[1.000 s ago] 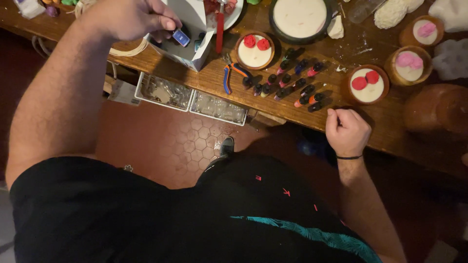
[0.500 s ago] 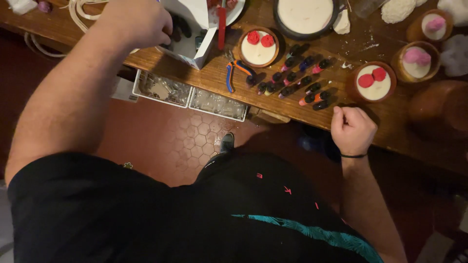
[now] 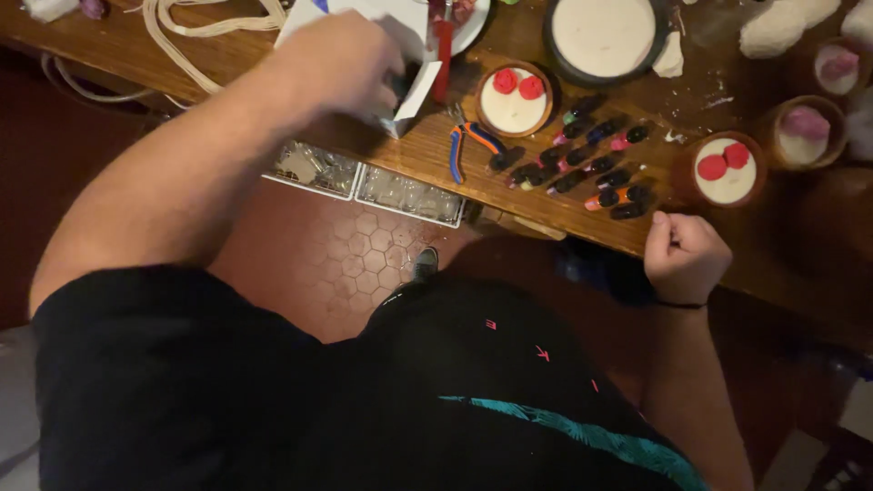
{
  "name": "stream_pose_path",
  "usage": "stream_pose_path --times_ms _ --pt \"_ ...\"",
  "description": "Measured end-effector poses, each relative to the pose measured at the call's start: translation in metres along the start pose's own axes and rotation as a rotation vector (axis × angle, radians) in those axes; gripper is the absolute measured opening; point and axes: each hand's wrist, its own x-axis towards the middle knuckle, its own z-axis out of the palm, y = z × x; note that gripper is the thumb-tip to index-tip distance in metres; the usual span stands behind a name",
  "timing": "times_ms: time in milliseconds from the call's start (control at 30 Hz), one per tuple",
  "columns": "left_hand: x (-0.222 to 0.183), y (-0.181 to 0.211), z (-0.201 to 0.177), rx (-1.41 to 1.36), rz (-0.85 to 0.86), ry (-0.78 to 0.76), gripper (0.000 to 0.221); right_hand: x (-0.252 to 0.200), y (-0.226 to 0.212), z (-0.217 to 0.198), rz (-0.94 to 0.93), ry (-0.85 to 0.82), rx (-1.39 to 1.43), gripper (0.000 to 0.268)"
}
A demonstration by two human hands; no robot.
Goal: Sorting and inspecting small bottles of fragrance or dye on a workbench in a candle studio
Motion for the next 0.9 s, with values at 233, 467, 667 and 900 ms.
stream_pose_path --times_ms 233,467,667,900 --pt "0.02 0.018 0.002 0.151 0.037 -0.331 0.029 -0.002 -0.002 0.003 0.106 -0.008 -0.091 0.023" --pt "0.024 0.0 -0.001 0.164 0.14 -0.317 0.042 0.002 -0.005 0.0 0.09 -0.022 -0.034 0.019" --pt "-0.014 -0.038 -0.027 -0.285 0.157 -0.134 0.028 0.001 -0.005 -0.001 0.07 -0.025 -0.041 0.02" --pt "-0.03 -0.05 -0.026 -0.38 0.304 -0.057 0.014 0.002 -0.006 0.0 0.072 -0.042 -0.033 0.021"
